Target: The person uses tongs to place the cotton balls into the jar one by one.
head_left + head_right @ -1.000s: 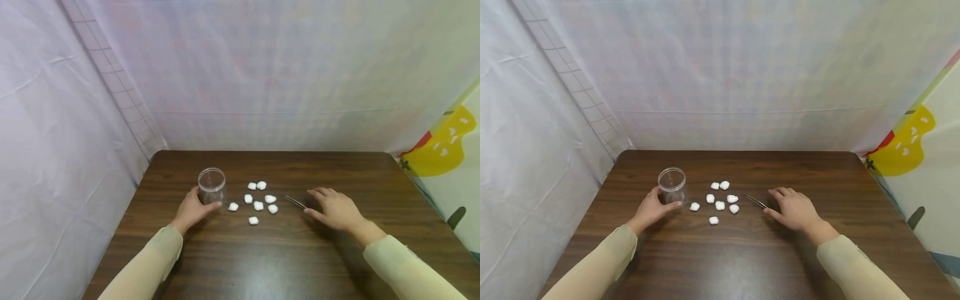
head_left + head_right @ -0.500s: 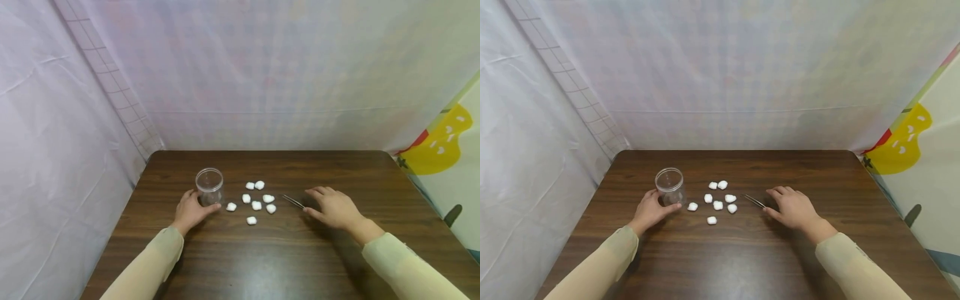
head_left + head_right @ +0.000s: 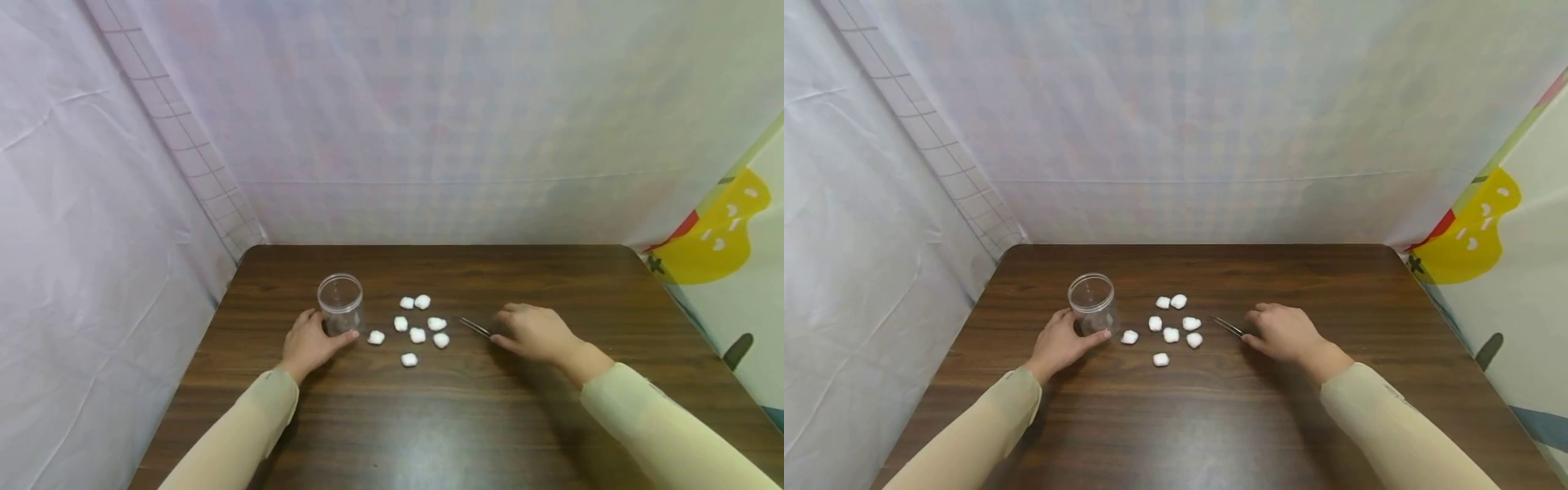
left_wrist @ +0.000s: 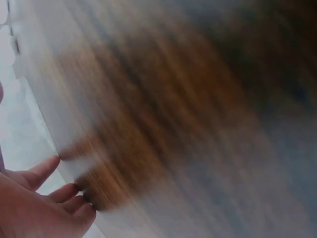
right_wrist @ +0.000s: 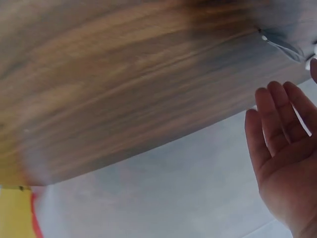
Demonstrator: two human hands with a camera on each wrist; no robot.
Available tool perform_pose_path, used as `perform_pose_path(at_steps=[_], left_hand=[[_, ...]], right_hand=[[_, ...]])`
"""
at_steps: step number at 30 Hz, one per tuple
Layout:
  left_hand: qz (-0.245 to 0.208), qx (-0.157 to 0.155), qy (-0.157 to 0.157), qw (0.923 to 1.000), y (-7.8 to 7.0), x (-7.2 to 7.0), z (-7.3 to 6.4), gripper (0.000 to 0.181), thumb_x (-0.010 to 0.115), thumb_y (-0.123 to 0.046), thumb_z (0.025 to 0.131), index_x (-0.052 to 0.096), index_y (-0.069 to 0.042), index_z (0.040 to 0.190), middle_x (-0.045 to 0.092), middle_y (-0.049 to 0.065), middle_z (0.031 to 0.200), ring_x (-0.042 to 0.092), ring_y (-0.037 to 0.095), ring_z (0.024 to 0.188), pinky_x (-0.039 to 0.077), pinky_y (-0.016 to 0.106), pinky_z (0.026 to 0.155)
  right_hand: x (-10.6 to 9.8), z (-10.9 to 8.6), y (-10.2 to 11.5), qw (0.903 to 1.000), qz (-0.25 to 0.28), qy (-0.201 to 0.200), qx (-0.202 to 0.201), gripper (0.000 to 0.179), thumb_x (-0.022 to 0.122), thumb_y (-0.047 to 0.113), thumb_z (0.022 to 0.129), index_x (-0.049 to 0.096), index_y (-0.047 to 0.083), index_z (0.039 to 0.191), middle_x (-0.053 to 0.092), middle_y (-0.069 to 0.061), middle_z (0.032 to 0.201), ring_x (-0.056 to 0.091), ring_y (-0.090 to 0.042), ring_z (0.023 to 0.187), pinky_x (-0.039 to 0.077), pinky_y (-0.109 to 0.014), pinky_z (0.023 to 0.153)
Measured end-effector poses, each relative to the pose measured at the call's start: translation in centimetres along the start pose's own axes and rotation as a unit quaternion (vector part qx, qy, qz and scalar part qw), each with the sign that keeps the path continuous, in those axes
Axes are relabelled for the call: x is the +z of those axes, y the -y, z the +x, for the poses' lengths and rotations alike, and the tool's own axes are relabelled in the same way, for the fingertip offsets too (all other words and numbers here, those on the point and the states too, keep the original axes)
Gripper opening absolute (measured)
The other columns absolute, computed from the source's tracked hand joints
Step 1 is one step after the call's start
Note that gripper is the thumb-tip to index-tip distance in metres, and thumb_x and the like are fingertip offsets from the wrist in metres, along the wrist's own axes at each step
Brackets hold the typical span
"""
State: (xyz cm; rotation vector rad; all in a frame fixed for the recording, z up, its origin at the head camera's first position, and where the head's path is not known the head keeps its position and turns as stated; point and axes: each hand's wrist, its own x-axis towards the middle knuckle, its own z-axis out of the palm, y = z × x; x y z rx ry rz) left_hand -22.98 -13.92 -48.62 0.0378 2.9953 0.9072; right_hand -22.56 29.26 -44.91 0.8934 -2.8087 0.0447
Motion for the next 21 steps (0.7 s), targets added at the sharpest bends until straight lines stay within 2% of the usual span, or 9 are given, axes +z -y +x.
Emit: perform_pose_path(at_steps=[9, 16, 21], left_hand=[[0.008, -0.001, 0.007, 0.9999, 0.2, -0.2, -0.2, 0.094, 0.069, -0.067, 0.082, 0.047, -0.001, 0.145, 0.040, 0.027, 0.149, 0.034, 0.042, 0.138, 0.030, 0.063, 0.107], [0.013, 0.001, 0.005, 0.9999, 0.4, -0.2, -0.3, 0.094, 0.069, -0.068, 0.081, 0.048, -0.001, 0.144, 0.041, 0.028, 0.148, 0.036, 0.044, 0.137, 0.032, 0.064, 0.105], [0.022, 0.010, 0.005, 0.9997, 0.1, 0.1, 0.0, 0.095, 0.067, -0.070, 0.081, 0.048, -0.001, 0.144, 0.041, 0.029, 0.147, 0.036, 0.044, 0.137, 0.033, 0.063, 0.105]], right_hand=[[0.1, 2.1, 1.1, 0.9988, -0.013, 0.038, -0.027, 0.026, 0.080, 0.034, 0.083, 0.068, 0.012, 0.090, 0.058, 0.001, 0.080, 0.058, -0.018, 0.063, 0.051, -0.042, 0.051], [0.4, 2.7, 0.9, 0.9976, -0.019, 0.038, -0.054, 0.031, 0.083, 0.032, 0.079, 0.067, 0.010, 0.093, 0.063, -0.004, 0.088, 0.064, -0.022, 0.068, 0.054, -0.043, 0.056], [0.5, 2.6, 0.6, 0.9968, -0.009, 0.043, -0.066, 0.031, 0.083, 0.029, 0.079, 0.067, 0.008, 0.095, 0.062, -0.005, 0.089, 0.063, -0.021, 0.069, 0.055, -0.042, 0.060]])
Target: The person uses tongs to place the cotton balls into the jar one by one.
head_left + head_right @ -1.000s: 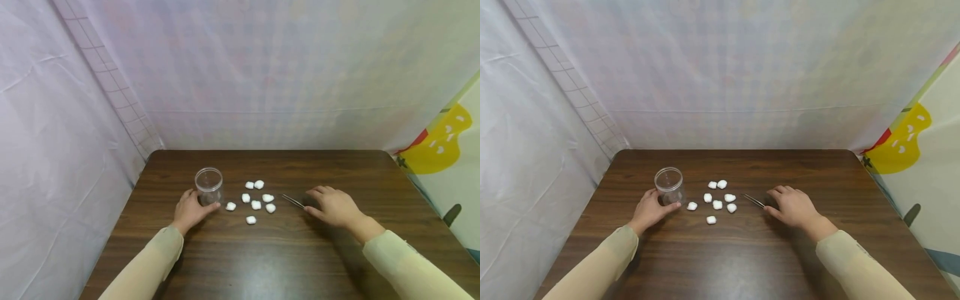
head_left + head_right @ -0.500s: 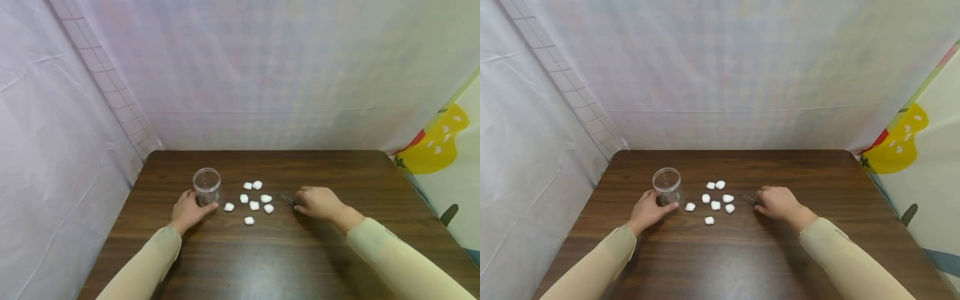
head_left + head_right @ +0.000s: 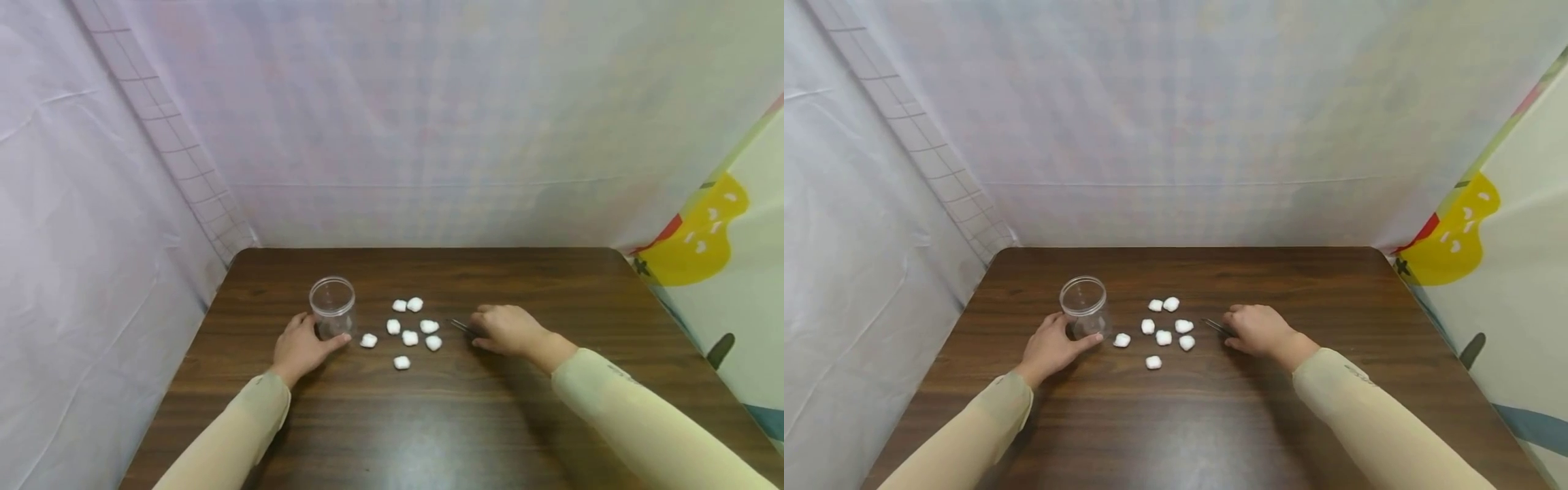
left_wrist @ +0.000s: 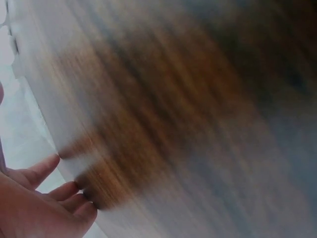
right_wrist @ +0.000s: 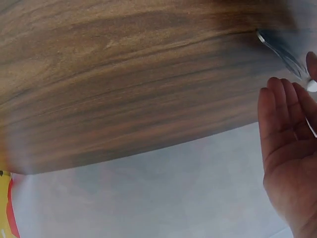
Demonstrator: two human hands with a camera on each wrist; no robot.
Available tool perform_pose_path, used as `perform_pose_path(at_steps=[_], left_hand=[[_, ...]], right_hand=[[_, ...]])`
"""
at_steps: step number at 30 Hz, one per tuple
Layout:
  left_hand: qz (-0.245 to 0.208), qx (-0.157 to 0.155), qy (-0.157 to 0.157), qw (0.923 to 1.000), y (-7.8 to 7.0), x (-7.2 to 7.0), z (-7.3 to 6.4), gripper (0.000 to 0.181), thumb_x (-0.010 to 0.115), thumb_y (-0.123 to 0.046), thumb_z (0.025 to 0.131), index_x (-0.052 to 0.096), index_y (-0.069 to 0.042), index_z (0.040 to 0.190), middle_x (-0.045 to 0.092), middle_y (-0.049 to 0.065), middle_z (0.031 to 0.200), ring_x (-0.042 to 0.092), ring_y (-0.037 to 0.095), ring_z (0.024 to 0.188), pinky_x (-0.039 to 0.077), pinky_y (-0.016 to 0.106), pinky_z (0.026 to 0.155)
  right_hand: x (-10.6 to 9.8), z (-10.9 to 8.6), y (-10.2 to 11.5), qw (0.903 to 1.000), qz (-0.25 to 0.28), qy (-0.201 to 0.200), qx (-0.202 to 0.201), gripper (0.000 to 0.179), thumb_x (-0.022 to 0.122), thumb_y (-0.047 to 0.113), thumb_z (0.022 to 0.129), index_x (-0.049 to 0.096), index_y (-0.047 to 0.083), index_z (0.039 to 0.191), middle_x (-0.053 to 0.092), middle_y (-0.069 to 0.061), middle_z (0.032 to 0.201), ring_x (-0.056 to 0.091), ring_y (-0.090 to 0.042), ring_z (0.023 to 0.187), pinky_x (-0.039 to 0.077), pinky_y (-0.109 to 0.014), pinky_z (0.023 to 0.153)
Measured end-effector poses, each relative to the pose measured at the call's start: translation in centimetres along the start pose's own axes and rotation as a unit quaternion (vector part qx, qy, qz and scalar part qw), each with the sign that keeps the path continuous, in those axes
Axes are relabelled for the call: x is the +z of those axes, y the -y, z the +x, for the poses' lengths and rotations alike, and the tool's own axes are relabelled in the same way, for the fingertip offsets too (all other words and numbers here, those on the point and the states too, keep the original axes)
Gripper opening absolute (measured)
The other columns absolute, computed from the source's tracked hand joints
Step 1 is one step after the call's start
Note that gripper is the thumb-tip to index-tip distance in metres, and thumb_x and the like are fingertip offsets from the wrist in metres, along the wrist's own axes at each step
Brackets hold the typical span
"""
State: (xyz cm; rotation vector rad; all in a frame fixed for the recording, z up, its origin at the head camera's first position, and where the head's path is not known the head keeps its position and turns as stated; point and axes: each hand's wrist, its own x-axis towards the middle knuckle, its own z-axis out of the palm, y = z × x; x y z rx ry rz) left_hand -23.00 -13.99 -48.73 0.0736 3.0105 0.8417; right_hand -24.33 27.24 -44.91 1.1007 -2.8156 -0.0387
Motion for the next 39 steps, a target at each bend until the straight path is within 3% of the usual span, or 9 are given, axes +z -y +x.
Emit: perform_pose_path(at_steps=[9, 19, 31, 39], left_hand=[[-0.002, -0.003, -0.001, 1.0000, -0.1, -0.1, -0.1, 0.094, 0.068, -0.067, 0.082, 0.047, -0.001, 0.145, 0.040, 0.029, 0.148, 0.036, 0.045, 0.137, 0.032, 0.064, 0.105], [0.005, 0.001, -0.003, 1.0000, -0.2, 0.0, -0.1, 0.093, 0.067, -0.069, 0.082, 0.048, -0.002, 0.145, 0.042, 0.028, 0.147, 0.036, 0.043, 0.137, 0.032, 0.063, 0.106], [0.002, 0.006, -0.013, 0.9999, -0.1, 0.1, -0.1, 0.092, 0.066, -0.069, 0.082, 0.051, -0.002, 0.143, 0.043, 0.028, 0.146, 0.037, 0.043, 0.137, 0.033, 0.063, 0.105], [0.002, 0.006, -0.010, 0.9999, 0.0, 0.1, 0.0, 0.092, 0.066, -0.069, 0.082, 0.050, -0.002, 0.143, 0.042, 0.028, 0.147, 0.036, 0.044, 0.137, 0.033, 0.063, 0.105]], right_hand=[[0.7, 0.6, 0.1, 0.9997, 0.022, -0.005, -0.013, 0.030, 0.084, 0.023, 0.079, 0.070, 0.006, 0.101, 0.062, -0.003, 0.087, 0.064, -0.022, 0.073, 0.055, -0.042, 0.062], [1.6, 0.6, 0.3, 0.9996, 0.027, -0.006, 0.006, 0.031, 0.083, 0.015, 0.079, 0.070, 0.005, 0.105, 0.065, -0.006, 0.089, 0.067, -0.026, 0.076, 0.056, -0.043, 0.064], [1.0, 0.3, 0.2, 0.9994, 0.031, -0.015, 0.008, 0.025, 0.081, 0.012, 0.081, 0.071, 0.007, 0.104, 0.066, -0.004, 0.092, 0.067, -0.024, 0.076, 0.056, -0.043, 0.063], [0.5, -0.1, -0.4, 0.9969, 0.035, -0.068, -0.017, 0.023, 0.080, 0.013, 0.081, 0.073, 0.012, 0.103, 0.063, 0.002, 0.089, 0.062, -0.015, 0.068, 0.052, -0.038, 0.055]])
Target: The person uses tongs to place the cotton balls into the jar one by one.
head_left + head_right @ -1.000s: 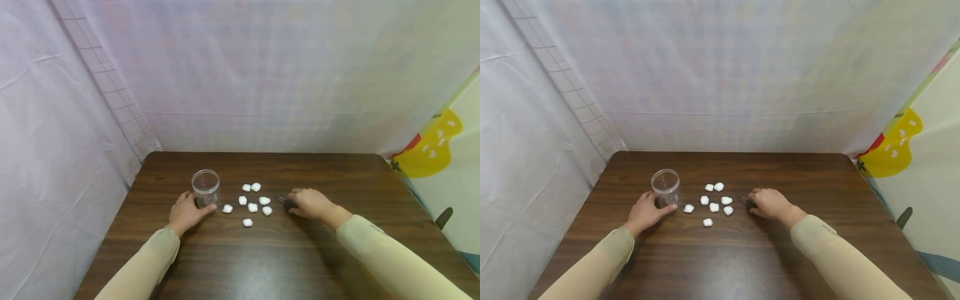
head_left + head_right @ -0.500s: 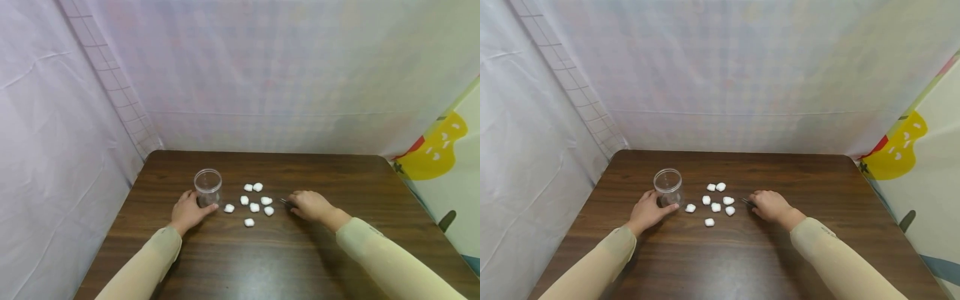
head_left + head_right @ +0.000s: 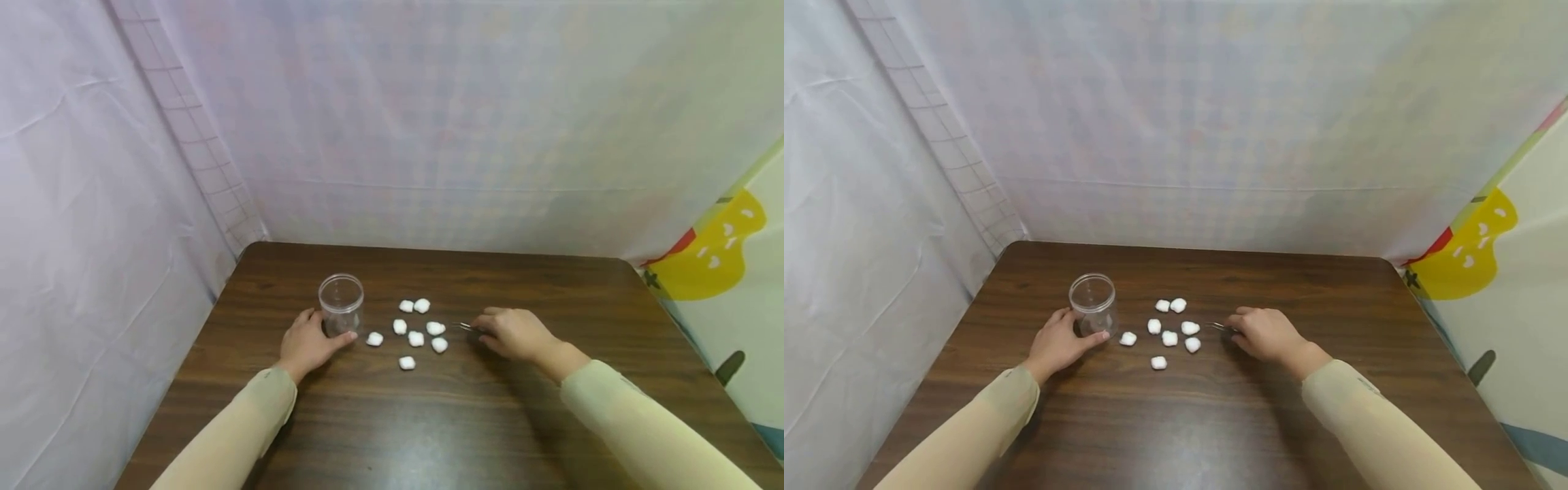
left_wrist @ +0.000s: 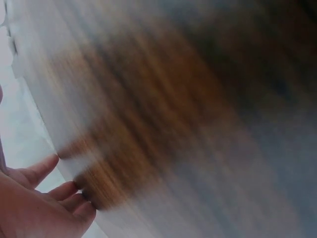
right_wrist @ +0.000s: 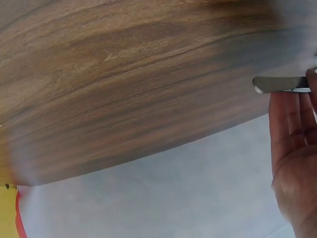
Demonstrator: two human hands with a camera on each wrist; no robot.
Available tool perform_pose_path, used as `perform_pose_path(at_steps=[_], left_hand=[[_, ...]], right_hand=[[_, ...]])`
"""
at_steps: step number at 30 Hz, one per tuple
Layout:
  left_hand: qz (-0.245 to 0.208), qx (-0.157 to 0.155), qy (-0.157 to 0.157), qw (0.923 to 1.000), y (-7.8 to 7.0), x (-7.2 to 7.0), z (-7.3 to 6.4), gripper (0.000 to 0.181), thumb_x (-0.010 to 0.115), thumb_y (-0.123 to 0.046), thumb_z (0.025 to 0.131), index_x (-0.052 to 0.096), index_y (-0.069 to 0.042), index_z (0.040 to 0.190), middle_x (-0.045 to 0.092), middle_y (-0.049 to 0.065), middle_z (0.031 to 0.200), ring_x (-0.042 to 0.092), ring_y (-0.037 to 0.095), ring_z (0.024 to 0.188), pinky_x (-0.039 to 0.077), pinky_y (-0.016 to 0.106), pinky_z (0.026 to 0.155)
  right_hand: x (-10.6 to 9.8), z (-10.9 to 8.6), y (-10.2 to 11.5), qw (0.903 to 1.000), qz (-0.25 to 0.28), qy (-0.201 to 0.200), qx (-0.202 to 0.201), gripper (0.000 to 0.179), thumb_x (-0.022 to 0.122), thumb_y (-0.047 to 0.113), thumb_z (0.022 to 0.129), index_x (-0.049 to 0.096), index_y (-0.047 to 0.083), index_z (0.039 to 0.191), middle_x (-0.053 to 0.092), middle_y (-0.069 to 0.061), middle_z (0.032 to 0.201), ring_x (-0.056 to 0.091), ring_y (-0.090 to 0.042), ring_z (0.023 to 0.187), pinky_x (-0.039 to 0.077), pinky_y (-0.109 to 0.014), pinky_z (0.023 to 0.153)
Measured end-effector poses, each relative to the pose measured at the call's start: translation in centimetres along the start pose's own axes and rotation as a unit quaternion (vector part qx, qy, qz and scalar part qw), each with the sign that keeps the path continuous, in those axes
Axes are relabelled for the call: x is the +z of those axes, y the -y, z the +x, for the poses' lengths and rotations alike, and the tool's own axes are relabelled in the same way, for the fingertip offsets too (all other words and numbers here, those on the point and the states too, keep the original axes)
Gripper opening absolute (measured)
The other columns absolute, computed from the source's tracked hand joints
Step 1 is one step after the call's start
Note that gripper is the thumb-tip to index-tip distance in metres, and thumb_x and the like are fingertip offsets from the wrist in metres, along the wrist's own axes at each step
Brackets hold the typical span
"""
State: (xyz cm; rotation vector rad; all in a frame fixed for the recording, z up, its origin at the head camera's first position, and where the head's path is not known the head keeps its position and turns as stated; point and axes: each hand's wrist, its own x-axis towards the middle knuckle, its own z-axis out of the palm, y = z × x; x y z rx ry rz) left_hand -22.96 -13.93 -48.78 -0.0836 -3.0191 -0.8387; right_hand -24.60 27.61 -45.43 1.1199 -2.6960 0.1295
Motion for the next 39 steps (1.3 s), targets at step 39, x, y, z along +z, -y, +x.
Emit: perform_pose_path(at_steps=[39], left_hand=[[0.001, -0.010, 0.006, 0.9999, 0.0, 0.0, 0.0, 0.095, 0.067, -0.072, 0.080, 0.049, -0.004, 0.145, 0.041, 0.026, 0.149, 0.035, 0.042, 0.139, 0.032, 0.061, 0.107]], right_hand=[[-0.4, 1.0, 0.8, 0.9977, 0.001, -0.032, -0.061, 0.023, 0.079, 0.011, 0.080, 0.076, 0.016, 0.103, 0.058, 0.007, 0.086, 0.052, -0.006, 0.063, 0.048, -0.031, 0.051]])
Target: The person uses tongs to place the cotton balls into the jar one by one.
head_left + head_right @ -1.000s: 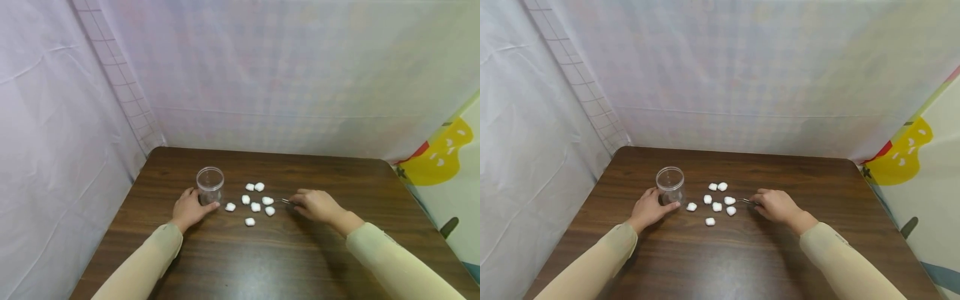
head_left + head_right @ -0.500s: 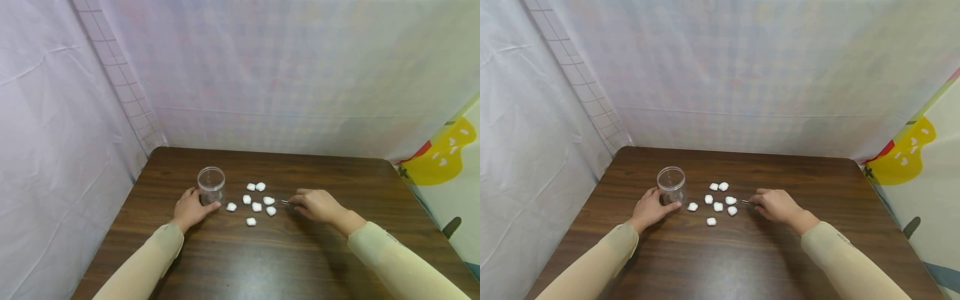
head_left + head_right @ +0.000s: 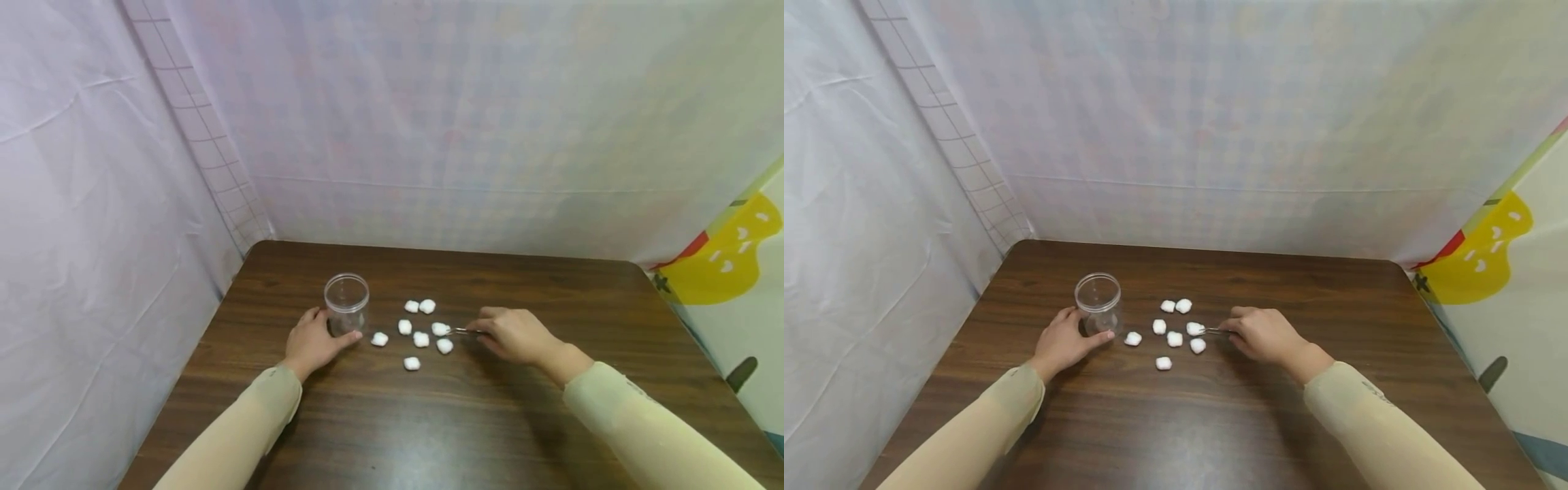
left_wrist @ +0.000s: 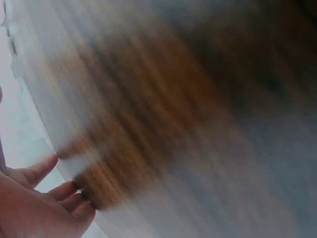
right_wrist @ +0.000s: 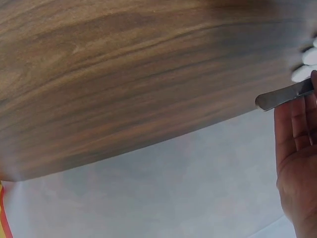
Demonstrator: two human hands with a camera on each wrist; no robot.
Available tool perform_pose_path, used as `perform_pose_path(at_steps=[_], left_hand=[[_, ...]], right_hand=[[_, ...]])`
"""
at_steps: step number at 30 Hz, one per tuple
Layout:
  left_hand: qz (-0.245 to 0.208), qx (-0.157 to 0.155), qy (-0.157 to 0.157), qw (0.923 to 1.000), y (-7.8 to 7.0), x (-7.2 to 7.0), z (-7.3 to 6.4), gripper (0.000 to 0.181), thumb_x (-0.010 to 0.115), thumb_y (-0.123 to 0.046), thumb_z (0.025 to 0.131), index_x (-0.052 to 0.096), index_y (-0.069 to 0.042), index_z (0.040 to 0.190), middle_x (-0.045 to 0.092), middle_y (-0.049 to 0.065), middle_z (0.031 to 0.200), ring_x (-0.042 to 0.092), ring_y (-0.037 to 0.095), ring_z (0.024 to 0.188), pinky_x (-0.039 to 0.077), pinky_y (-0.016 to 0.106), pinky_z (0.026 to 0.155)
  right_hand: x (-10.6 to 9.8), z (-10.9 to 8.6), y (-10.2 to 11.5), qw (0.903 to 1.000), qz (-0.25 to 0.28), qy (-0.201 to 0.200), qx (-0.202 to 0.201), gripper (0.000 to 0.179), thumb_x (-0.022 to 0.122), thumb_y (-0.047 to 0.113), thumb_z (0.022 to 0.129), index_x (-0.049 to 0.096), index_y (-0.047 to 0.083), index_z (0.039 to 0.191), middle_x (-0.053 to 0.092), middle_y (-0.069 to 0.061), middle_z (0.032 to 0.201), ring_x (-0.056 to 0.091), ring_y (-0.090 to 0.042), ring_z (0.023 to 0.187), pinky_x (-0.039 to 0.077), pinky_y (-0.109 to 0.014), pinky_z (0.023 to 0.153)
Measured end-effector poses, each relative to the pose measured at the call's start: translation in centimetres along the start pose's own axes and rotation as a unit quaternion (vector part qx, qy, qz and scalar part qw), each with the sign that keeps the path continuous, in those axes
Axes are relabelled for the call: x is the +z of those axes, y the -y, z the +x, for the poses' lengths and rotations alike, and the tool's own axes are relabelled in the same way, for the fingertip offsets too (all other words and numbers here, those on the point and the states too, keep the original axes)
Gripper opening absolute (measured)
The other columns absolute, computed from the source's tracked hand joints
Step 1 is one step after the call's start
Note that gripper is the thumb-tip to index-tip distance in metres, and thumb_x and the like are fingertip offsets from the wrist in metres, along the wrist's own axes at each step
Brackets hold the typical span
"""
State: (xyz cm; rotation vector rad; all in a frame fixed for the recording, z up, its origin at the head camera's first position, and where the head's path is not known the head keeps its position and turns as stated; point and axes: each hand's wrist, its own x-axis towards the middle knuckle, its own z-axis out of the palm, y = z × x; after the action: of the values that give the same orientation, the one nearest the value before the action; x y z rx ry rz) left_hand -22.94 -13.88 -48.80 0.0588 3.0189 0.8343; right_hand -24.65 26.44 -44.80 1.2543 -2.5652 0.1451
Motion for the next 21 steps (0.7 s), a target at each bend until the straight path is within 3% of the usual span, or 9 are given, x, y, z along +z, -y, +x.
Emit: perform_pose_path(at_steps=[9, 15, 21], left_hand=[[0.000, 0.005, -0.008, 1.0000, -0.2, -0.2, -0.1, 0.091, 0.069, -0.068, 0.081, 0.051, -0.004, 0.143, 0.042, 0.027, 0.147, 0.037, 0.043, 0.137, 0.033, 0.063, 0.105], [0.006, 0.003, -0.005, 1.0000, 0.0, 0.0, 0.0, 0.092, 0.067, -0.069, 0.081, 0.050, -0.004, 0.144, 0.042, 0.027, 0.148, 0.036, 0.043, 0.137, 0.032, 0.062, 0.106], [0.006, 0.004, -0.001, 1.0000, 0.1, 0.1, 0.0, 0.094, 0.066, -0.071, 0.081, 0.049, -0.004, 0.145, 0.041, 0.027, 0.148, 0.036, 0.043, 0.138, 0.032, 0.062, 0.107]], right_hand=[[-0.8, -0.5, 0.3, 0.9990, -0.022, 0.005, -0.038, 0.024, 0.078, 0.007, 0.079, 0.077, 0.016, 0.102, 0.055, 0.005, 0.083, 0.051, -0.009, 0.064, 0.048, -0.030, 0.050], [-0.3, -1.0, 0.5, 0.9950, -0.047, -0.016, -0.087, 0.022, 0.073, 0.004, 0.082, 0.078, 0.014, 0.100, 0.054, 0.002, 0.082, 0.051, -0.013, 0.067, 0.048, -0.030, 0.049], [0.0, -1.0, 0.7, 0.9920, -0.060, -0.027, -0.108, 0.023, 0.073, 0.004, 0.082, 0.078, 0.012, 0.103, 0.056, -0.001, 0.084, 0.054, -0.016, 0.070, 0.050, -0.032, 0.050]])
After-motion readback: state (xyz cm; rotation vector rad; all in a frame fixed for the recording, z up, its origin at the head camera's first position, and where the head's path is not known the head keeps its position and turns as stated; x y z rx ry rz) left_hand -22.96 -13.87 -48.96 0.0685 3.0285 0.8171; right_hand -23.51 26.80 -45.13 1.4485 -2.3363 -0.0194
